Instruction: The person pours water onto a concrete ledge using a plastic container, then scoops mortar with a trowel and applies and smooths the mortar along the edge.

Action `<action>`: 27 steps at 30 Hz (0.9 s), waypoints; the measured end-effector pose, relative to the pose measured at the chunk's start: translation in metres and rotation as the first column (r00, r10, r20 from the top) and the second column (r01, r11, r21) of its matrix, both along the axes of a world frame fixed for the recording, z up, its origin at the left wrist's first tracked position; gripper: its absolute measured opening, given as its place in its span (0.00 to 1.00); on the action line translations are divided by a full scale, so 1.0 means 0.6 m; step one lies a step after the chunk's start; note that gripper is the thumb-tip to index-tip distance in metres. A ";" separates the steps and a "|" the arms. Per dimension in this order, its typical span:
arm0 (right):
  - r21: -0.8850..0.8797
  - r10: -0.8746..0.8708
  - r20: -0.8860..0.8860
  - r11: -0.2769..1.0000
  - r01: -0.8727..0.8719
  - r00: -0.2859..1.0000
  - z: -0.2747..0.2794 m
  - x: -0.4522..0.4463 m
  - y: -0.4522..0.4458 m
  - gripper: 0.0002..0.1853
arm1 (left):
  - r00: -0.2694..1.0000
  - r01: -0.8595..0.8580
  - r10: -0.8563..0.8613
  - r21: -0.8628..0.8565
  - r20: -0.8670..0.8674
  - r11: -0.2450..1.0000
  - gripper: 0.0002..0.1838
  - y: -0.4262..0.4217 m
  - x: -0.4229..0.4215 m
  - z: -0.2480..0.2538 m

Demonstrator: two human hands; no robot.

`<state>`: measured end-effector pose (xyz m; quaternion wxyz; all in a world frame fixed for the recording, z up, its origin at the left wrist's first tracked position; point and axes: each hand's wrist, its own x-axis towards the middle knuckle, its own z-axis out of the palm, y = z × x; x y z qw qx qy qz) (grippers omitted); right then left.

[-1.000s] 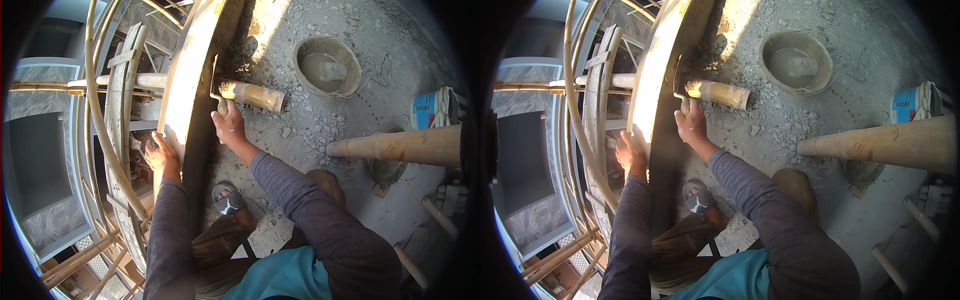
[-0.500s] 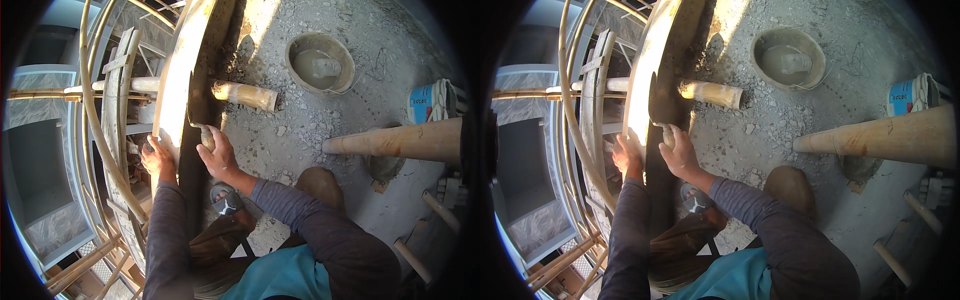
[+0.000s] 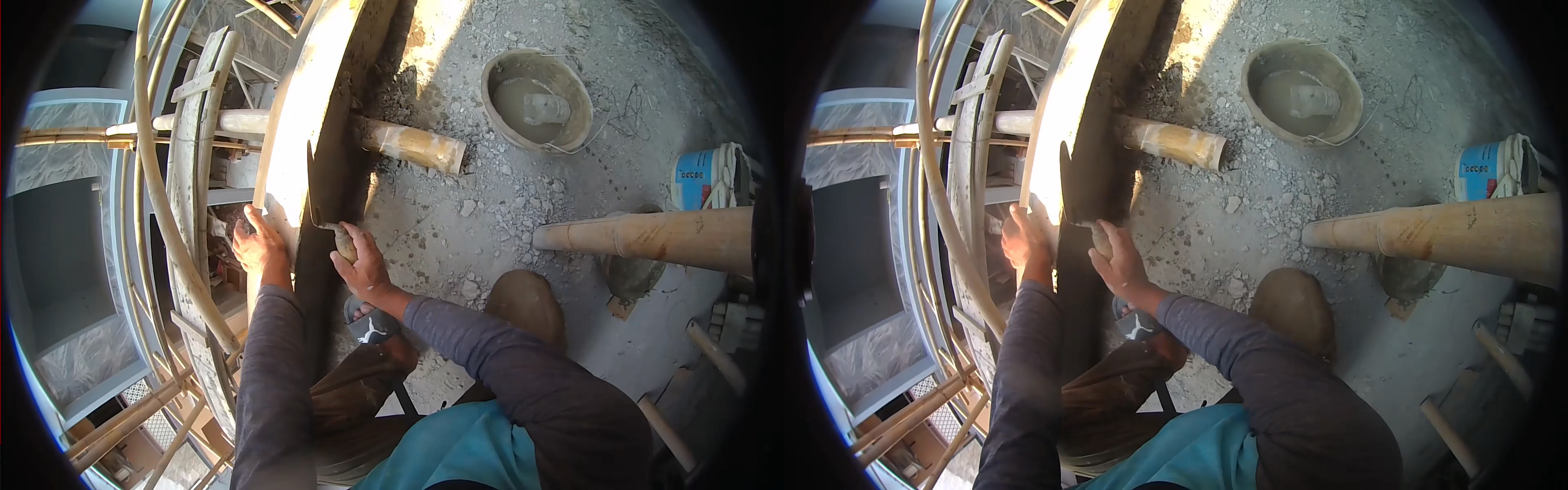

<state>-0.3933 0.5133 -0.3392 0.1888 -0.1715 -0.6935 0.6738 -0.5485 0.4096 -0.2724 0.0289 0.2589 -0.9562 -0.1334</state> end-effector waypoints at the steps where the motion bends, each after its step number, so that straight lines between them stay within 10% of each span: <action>1: -0.005 0.001 0.003 1.000 -0.001 1.000 -0.010 0.008 -0.006 0.31 | 1.000 -0.003 0.003 -0.005 0.000 1.000 0.44 0.000 -0.002 -0.001; 12: -0.001 -0.134 0.139 0.991 0.136 0.981 -0.034 -0.051 -0.033 0.33 | 1.000 -0.004 0.004 -0.013 -0.020 1.000 0.45 -0.004 -0.001 -0.006; 17: -0.160 0.193 0.130 0.972 -0.171 0.973 0.016 0.091 -0.026 0.31 | 1.000 -0.001 0.001 0.000 -0.016 1.000 0.46 -0.005 -0.001 -0.006; 21: 0.073 0.271 0.021 0.960 -0.272 0.962 0.072 0.217 0.072 0.28 | 0.997 -0.016 0.015 -0.011 -0.078 1.000 0.45 -0.003 0.002 -0.011; 27: 0.428 -0.015 0.310 0.895 -0.126 0.951 0.134 0.401 0.295 0.26 | 0.993 -0.014 0.021 0.061 -0.117 0.998 0.44 -0.005 0.012 0.004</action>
